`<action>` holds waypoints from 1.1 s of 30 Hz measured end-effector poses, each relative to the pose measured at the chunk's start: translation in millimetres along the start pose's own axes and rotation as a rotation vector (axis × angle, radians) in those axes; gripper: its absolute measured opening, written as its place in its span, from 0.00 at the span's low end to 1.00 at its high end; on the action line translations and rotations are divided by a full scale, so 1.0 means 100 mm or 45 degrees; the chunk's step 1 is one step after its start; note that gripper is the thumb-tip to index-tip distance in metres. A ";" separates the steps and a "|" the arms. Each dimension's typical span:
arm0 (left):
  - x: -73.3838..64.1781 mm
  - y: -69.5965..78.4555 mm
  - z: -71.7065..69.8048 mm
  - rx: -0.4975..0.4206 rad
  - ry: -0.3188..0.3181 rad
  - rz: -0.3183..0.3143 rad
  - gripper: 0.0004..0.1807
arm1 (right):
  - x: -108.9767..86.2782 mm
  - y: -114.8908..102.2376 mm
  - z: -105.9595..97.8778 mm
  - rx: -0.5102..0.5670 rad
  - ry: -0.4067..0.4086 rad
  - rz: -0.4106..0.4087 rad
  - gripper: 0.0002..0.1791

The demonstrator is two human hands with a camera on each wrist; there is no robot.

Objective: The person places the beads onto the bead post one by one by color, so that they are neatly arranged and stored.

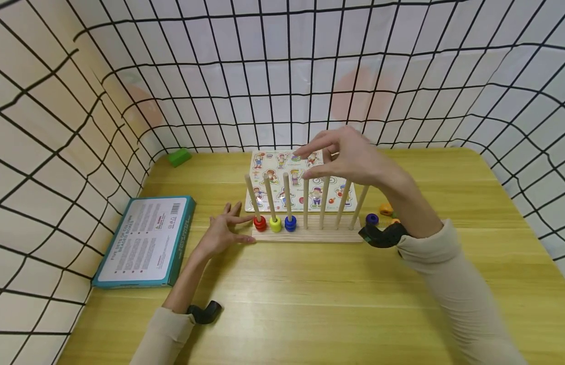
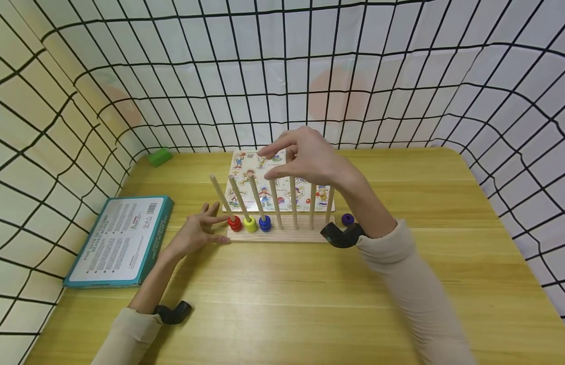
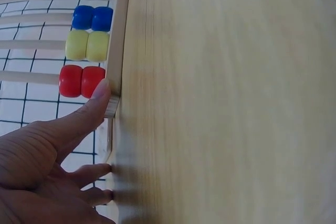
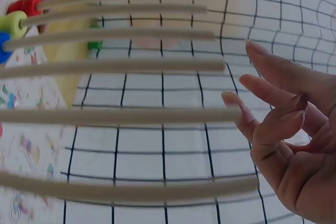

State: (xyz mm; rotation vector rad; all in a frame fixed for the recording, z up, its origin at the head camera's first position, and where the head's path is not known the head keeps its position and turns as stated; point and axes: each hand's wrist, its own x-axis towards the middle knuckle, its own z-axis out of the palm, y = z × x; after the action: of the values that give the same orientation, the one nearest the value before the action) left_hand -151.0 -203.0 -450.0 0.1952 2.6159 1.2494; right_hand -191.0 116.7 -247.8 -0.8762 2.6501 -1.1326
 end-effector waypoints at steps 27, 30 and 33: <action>0.02 -0.01 0.02 -0.003 -0.004 0.005 0.33 | -1.35 2.00 -0.34 -0.005 -0.025 0.546 0.29; 0.01 -0.02 0.01 -0.004 -0.001 0.009 0.33 | -1.43 2.15 -0.27 0.060 -0.055 0.560 0.31; 0.01 -0.01 0.00 -0.004 -0.003 0.015 0.33 | -1.50 2.26 -0.20 0.092 -0.070 0.593 0.32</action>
State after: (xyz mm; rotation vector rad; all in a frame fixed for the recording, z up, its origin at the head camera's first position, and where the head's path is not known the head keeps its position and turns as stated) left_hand -151.6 -203.5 -450.8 0.2118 2.6147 1.2563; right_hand -178.8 337.6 -406.5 -0.2470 2.5528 -1.0524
